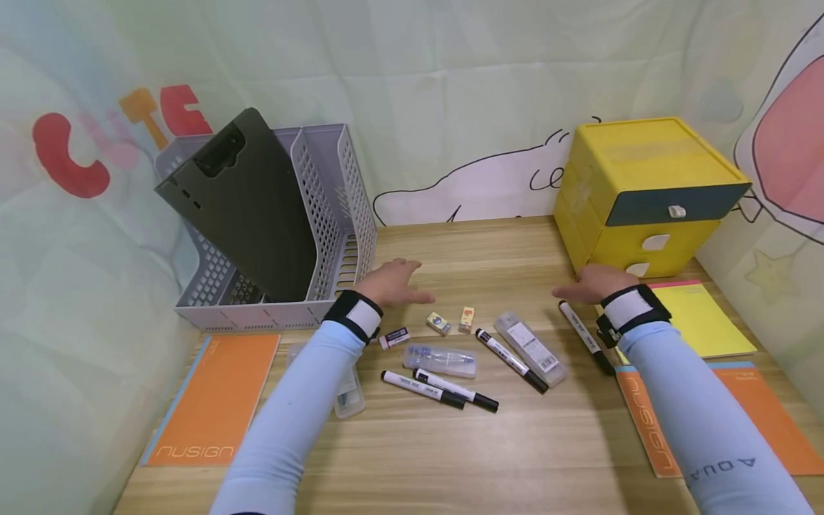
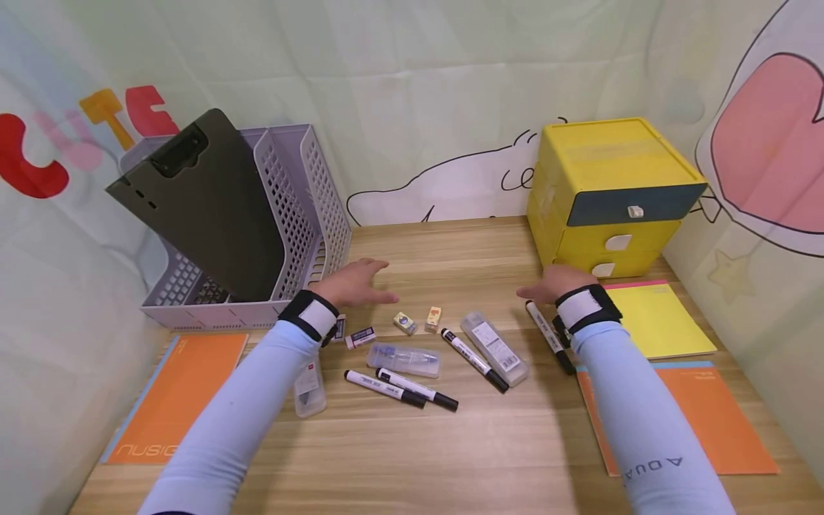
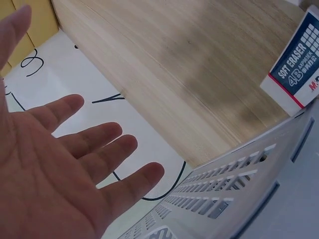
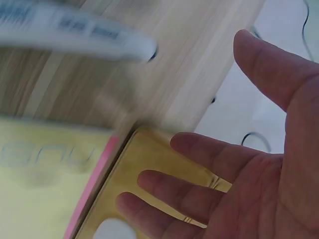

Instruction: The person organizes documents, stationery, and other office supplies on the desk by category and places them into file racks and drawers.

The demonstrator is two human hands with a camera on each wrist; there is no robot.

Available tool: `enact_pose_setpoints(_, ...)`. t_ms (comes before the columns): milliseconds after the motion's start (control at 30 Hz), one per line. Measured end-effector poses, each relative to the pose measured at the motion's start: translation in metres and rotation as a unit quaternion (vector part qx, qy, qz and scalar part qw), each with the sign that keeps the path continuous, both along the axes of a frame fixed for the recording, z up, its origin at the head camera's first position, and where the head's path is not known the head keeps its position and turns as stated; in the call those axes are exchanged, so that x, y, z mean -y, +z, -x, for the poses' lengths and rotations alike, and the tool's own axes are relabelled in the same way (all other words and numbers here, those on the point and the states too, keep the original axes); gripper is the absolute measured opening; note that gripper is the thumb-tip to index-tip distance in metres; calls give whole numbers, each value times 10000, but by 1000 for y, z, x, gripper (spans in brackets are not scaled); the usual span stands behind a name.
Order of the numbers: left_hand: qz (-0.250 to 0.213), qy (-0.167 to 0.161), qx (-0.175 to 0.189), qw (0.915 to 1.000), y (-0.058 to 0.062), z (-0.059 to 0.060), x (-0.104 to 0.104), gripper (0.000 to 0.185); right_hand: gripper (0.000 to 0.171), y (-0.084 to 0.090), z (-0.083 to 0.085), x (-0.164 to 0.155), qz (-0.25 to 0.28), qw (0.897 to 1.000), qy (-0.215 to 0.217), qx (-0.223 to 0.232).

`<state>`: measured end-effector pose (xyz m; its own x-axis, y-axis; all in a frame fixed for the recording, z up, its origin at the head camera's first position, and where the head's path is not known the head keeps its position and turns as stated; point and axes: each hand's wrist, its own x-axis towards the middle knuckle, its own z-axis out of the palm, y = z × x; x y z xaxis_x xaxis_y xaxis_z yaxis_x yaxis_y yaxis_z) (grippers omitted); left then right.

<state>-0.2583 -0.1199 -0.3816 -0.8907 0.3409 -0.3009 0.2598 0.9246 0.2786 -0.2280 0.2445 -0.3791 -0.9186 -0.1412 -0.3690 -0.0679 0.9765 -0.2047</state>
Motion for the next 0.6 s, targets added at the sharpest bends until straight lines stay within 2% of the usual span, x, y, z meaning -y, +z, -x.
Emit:
enact_pose_setpoints(67, -4, 1, -6, 10000, 0, -1, -1, 84, 63, -1, 0, -10, 45, 9999, -130, 17)
enact_pose_setpoints(133, -20, 14, 4, 10000, 1, -1, -1, 84, 64, -4, -1, -18, 39, 9997, -250, 59)
enact_pose_setpoints(300, 14, 68, 30, 10000, -1, -2, -1, 83, 74, -7, -2, -33, -48, 9994, -322, 106)
enact_pose_setpoints(400, 52, 75, 33, 10000, -2, -1, -1, 82, 75, -9, -3, -41, -136, 9994, -286, 118)
enact_pose_setpoints(600, 15, 68, 88, 9999, -3, -1, 0, 81, 85, -18, -2, -71, -197, 9971, -737, 42)
